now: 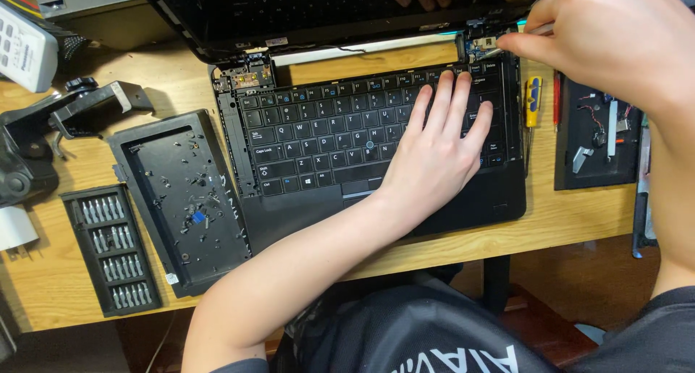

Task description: The recorder is repairing a laptop by installing a keyboard and connecting its cables.

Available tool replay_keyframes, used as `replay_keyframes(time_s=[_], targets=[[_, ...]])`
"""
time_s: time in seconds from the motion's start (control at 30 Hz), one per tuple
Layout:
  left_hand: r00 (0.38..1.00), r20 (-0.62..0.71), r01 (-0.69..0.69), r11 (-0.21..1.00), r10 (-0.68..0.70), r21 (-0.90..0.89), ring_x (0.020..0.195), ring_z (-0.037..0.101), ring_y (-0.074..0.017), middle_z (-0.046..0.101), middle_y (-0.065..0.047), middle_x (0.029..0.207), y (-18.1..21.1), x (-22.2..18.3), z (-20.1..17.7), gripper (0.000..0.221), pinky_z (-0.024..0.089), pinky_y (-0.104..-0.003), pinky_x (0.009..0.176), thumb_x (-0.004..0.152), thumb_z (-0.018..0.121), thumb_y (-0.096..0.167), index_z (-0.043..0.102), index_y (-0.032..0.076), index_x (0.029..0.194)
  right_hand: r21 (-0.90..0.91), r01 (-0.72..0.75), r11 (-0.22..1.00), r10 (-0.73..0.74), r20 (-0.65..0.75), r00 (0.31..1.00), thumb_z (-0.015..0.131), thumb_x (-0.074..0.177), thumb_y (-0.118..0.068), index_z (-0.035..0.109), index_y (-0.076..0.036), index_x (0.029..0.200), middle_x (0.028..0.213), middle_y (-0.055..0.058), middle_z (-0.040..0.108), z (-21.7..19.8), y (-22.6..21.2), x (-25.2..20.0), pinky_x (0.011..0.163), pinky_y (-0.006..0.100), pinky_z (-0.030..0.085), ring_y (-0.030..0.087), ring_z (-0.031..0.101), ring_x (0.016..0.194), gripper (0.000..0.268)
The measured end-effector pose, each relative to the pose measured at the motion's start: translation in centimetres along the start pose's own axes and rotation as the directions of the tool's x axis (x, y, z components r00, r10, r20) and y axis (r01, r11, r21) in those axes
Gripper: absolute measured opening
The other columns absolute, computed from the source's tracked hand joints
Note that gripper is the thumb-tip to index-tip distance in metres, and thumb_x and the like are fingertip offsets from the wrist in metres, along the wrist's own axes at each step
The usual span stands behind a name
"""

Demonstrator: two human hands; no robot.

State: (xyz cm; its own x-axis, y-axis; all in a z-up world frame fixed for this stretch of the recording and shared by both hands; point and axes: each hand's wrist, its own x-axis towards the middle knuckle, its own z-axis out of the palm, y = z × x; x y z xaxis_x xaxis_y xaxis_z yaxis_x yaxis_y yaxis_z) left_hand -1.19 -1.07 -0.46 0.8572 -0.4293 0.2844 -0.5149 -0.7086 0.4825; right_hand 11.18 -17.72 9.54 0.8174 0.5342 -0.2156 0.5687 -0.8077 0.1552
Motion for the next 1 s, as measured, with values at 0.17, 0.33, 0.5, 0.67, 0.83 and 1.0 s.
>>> replay_keyframes(time_s=[0.17,0.33,0.5,0.67,0.83,1.0], targets=[[1.0,0.005,0.005,1.0,-0.005,-0.008,0.146,0.042,-0.0458,0.043,-0.031,0.153,0.0,-0.3,0.0,0.062,0.033,-0.057,0.124,0.086,0.075,0.028,0.057,0.003,0.14,0.071,0.029,0.997,-0.026,-0.047,0.999,0.08,0.093,-0.033,0.082,-0.001,0.09,0.071,0.014,0.072,-0.3,-0.1,-0.7,0.057,0.033,0.055,0.026,0.069,0.058,0.032],[0.998,-0.026,0.059,0.998,-0.059,0.007,0.147,0.041,-0.0393,0.044,-0.023,0.154,0.3,-0.3,-0.8,0.059,0.028,-0.073,0.119,0.085,0.074,0.03,0.058,0.011,0.138,0.162,0.049,0.986,-0.02,-0.176,0.984,0.077,0.1,-0.021,0.079,0.001,0.101,0.079,0.015,0.072,0.5,0.4,-4.5,0.065,0.033,0.056,0.026,0.071,0.069,0.022],[0.994,-0.006,0.112,0.99,-0.112,0.08,0.145,0.037,-0.0484,0.042,-0.029,0.153,0.4,0.0,-1.1,0.063,0.031,-0.069,0.118,0.089,0.072,0.033,0.057,0.009,0.144,0.393,0.016,0.919,0.096,-0.262,0.96,0.069,0.099,-0.003,0.071,0.003,0.121,0.093,0.019,0.07,0.9,-3.6,-6.6,0.065,0.038,0.054,0.032,0.068,0.075,0.023],[0.991,0.083,0.094,0.983,-0.108,0.155,0.146,0.039,-0.0453,0.044,-0.028,0.154,0.5,0.2,-1.3,0.073,0.033,-0.064,0.119,0.091,0.07,0.04,0.054,-0.007,0.145,0.56,-0.085,0.824,0.225,-0.185,0.957,0.069,0.099,-0.002,0.07,0.0,0.125,0.088,0.017,0.067,2.6,-4.7,-7.8,0.063,0.04,0.052,0.032,0.065,0.071,0.027],[0.99,0.073,0.104,0.977,-0.119,0.184,0.144,0.041,-0.0451,0.046,-0.028,0.151,0.4,0.4,-1.5,0.07,0.034,-0.064,0.117,0.091,0.069,0.04,0.057,-0.006,0.143,0.547,-0.048,0.836,0.209,-0.237,0.949,0.071,0.103,-0.004,0.07,-0.004,0.13,0.088,0.015,0.065,4.7,-5.1,-8.1,0.067,0.04,0.051,0.031,0.064,0.074,0.027],[0.992,0.08,0.083,0.978,-0.099,0.19,0.143,0.044,-0.0441,0.048,-0.027,0.151,0.1,0.5,-1.9,0.072,0.037,-0.063,0.117,0.089,0.072,0.041,0.058,-0.006,0.142,0.473,-0.062,0.879,0.187,-0.221,0.957,0.072,0.101,-0.004,0.069,0.0,0.131,0.082,0.015,0.064,4.8,-5.6,-8.0,0.063,0.041,0.051,0.031,0.064,0.07,0.031]])
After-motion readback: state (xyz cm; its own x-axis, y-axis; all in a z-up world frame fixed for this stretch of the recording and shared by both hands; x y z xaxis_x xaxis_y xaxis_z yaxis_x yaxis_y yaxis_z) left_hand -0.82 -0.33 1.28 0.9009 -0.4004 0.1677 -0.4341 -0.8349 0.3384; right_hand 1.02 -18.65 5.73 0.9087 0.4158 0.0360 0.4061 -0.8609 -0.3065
